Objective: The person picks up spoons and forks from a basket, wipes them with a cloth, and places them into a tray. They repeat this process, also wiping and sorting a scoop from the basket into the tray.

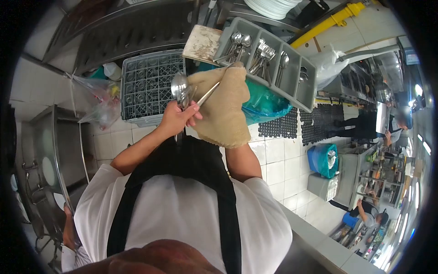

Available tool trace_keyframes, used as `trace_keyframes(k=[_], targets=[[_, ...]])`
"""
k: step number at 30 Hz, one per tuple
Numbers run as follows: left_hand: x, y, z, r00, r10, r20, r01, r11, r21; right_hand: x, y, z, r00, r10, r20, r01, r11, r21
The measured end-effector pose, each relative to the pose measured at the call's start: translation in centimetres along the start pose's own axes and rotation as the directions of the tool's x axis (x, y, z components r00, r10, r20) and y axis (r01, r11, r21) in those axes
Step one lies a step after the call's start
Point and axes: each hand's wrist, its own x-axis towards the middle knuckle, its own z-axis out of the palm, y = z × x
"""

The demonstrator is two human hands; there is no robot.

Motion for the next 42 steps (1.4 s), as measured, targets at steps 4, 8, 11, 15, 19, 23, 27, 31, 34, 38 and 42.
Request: trace_keyframes(k=[4,8,11,15,19,23,27,31,34,38,42], targets=[[1.5,0.5,0.2,0.991,0.092,-0.100,-0.099,0.993,-0.071,-1.4,-1.5,0.9,0.994,-0.064,0.092,0.060,0.997,0.043],[1.8,0.9,-0.6,0.999,0.039,-0.029,-0.040,0.999,-0.029,-3.2,-1.8,0.3,0.974,-0.152,0.168,0.086,0.936,0.342],[1.5,-0.1,-1.5,0.982,-0.165,0.095,0.181,0.963,-0.198,-1.8,-0.6,-0.4,0.972,-0.030,0.234,-0.158,0.653,0.741],[-0.3,-0.7,-1.4,0.977,-0.165,0.133,0.199,0.928,-0.313,-0.4,0.4,-0.7,0.959,0.127,0.253,-0.283,0.407,0.868],[-1.8,-1.5,-1.9,0.971,-0.200,0.128,0.231,0.926,-0.299,-1.6,0.1,0.1,0.994,-0.083,0.072,0.056,0.947,0.316],[-1.0,-2.0,-2.3,0.976,-0.187,0.114,0.205,0.962,-0.181,-2.4,-0.4,2.3,0.870,-0.465,0.165,0.485,0.868,-0.111],[-0.6,-0.4,-1.9,0.973,-0.198,0.122,0.226,0.930,-0.291,-2.5,0.7,0.5,0.882,-0.451,0.139,0.454,0.891,0.011],[0.2,-2.5,-4.0,0.997,-0.074,0.033,0.079,0.789,-0.609,-1.6,3.4,-1.6,0.963,-0.264,0.054,0.265,0.964,-0.003],[0.0,-2.2,-4.3,0.984,-0.171,-0.053,0.098,0.763,-0.639,-0.9,4.5,-1.4,0.994,-0.104,-0.024,0.103,0.993,-0.062],[0.5,-1.8,-2.3,0.997,-0.076,-0.021,0.037,0.690,-0.723,-1.7,2.8,0.1,0.990,-0.104,-0.100,0.098,0.993,-0.061],[1.8,-1.1,-1.3,0.994,-0.042,-0.103,-0.047,0.677,-0.734,-4.4,-0.6,1.7,0.947,-0.297,-0.126,0.300,0.954,0.009]])
